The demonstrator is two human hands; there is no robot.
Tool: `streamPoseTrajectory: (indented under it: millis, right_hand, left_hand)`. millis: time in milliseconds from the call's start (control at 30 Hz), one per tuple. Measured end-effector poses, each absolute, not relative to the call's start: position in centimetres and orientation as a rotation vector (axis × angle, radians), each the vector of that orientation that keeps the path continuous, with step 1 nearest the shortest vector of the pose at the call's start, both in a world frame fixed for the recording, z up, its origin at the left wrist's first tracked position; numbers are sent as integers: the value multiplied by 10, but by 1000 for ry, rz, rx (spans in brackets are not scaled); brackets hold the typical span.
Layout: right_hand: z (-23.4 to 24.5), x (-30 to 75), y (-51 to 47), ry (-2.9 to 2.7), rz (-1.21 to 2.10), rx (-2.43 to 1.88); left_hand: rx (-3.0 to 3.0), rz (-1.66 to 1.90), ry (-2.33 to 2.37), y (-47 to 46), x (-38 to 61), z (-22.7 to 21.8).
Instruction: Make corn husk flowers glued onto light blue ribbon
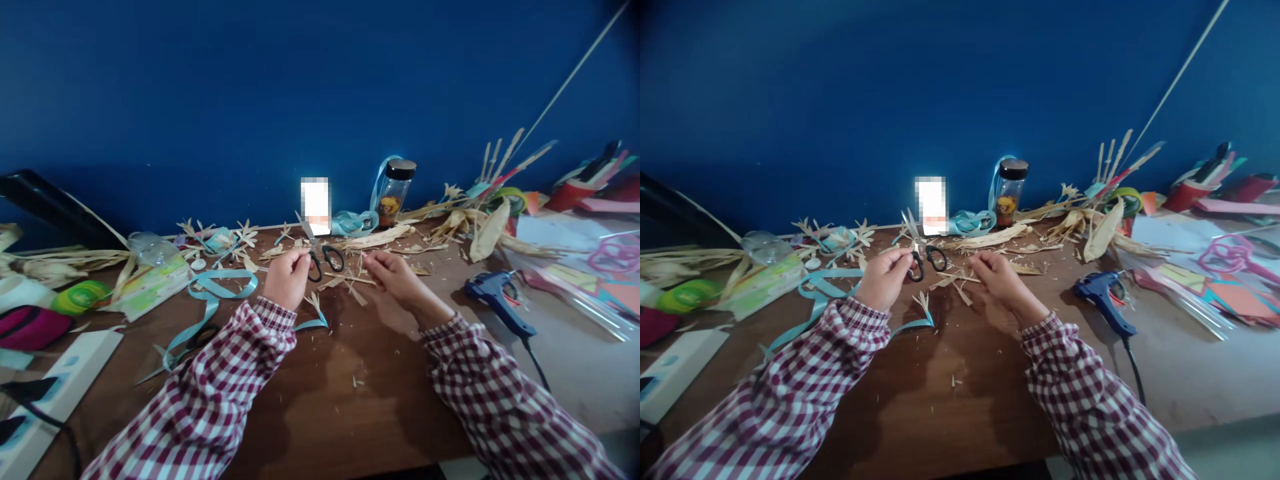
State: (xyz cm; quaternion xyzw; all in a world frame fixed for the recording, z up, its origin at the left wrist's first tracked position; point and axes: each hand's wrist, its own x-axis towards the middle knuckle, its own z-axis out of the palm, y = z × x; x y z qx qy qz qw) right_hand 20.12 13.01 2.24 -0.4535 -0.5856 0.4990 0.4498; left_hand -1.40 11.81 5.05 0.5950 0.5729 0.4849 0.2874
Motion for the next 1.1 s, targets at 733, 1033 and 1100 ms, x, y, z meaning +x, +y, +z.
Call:
streamPoseTrajectory:
  millis: [733,1033,1100]
  right_hand:
    - [37,186,111,-1446,1662,-718]
    - [44,250,144,-1308,684,-1261]
    - [43,257,141,-1603,328,-1525]
  left_hand:
    - [1645,1240,1462,97,-5,65]
    - [1466,1522,1703,118,-63,47]
    - [1452,1529,1672,115,-64,46]
